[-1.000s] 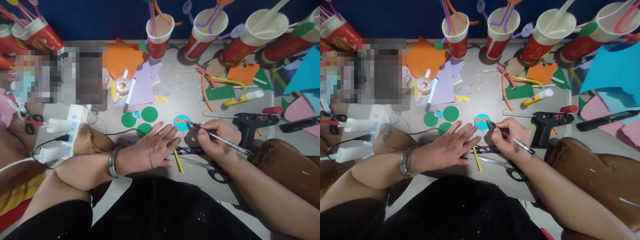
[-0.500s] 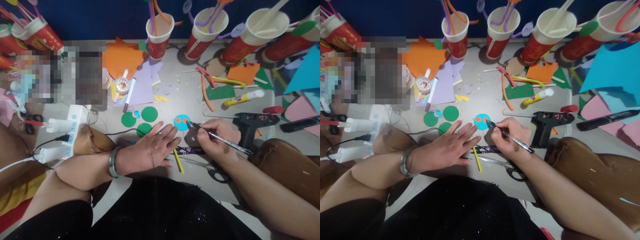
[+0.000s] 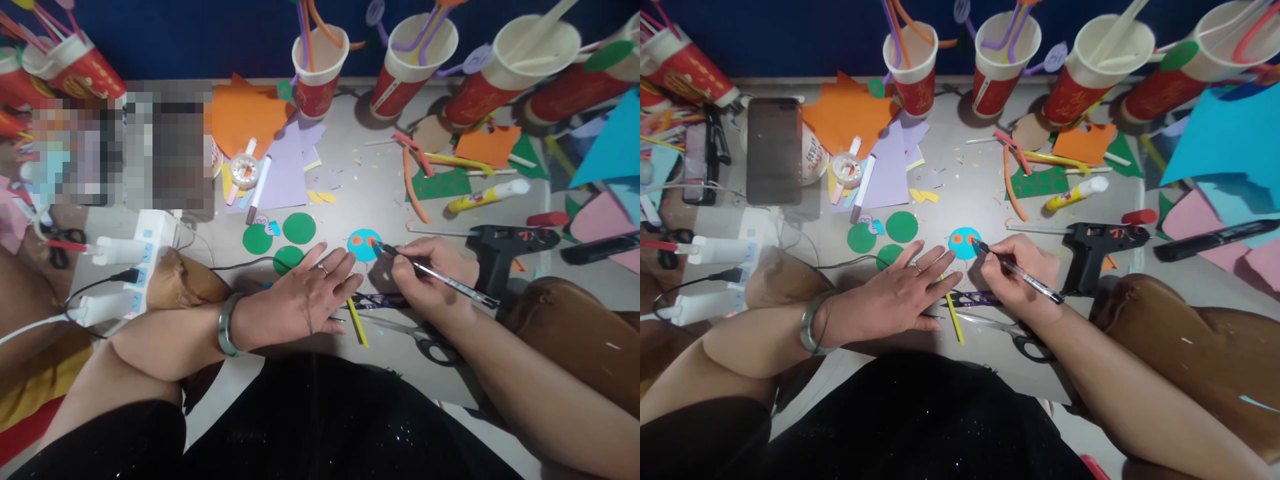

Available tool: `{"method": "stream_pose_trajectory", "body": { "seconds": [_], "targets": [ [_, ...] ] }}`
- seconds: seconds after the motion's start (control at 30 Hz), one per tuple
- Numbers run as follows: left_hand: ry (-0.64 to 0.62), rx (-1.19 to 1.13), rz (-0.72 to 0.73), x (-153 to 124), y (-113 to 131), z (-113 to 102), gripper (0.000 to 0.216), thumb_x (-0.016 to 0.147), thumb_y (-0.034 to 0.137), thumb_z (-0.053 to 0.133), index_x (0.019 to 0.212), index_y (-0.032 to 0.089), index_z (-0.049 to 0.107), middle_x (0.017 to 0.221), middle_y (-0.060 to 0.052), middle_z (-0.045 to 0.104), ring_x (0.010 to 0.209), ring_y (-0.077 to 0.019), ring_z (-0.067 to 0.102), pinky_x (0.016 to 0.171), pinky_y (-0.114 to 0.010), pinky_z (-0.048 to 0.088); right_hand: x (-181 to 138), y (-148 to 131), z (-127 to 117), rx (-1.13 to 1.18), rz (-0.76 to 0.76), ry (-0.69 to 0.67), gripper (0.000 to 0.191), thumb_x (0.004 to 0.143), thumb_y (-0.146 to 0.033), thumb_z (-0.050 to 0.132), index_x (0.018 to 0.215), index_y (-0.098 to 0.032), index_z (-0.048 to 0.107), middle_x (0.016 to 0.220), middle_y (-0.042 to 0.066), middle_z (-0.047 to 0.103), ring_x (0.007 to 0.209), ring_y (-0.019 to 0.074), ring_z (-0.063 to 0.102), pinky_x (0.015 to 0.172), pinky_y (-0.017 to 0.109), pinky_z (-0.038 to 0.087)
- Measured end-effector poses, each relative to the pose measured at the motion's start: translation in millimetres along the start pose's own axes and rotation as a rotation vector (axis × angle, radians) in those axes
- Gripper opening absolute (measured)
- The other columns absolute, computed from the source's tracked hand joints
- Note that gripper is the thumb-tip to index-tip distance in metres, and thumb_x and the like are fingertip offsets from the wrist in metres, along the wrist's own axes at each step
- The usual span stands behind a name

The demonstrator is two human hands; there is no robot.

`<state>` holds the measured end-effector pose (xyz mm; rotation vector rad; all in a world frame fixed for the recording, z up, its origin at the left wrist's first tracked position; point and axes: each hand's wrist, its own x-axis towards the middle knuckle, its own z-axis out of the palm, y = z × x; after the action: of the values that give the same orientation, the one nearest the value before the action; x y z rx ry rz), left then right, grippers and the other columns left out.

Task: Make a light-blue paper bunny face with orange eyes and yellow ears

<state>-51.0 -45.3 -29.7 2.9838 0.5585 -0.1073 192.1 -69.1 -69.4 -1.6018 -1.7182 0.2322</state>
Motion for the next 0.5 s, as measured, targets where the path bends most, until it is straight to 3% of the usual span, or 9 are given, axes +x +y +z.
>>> {"method": "stream_pose_trajectory", "body": {
  "seconds": [0.3, 0.5],
  "targets": [
    [0.013, -0.006, 0.001, 1.3, -0.8, 0.7, 0.086, 0.09, 0.068, 0.067, 0.151, 0.009, 0.049, 0.159, -0.024, 0.047, 0.147, -0.0384, 0.041, 0.124, -0.06, 0.029, 0.2, 0.3, -2.0, -0.013, -0.054, -0.009, 0.007, 0.082, -0.033, 0.062, 0.082, -0.026, 0.062, 0.061, 0.0, 0.068, 0.051, 0.0167, 0.062, 0.054, 0.028, 0.051],
    [0.016, -0.022, 0.007, 0.5, -1.3, 1.9, 0.086, 0.092, 0.067, 0.065, 0.152, 0.007, 0.047, 0.16, -0.026, 0.045, 0.148, -0.0386, 0.04, 0.125, -0.061, 0.027, 1.8, -3.3, -4.8, -0.035, 0.005, -0.046, 0.009, 0.08, -0.034, 0.059, 0.078, -0.025, 0.061, 0.06, -0.001, 0.067, 0.051, 0.0154, 0.062, 0.054, 0.028, 0.052]
  ]
}}
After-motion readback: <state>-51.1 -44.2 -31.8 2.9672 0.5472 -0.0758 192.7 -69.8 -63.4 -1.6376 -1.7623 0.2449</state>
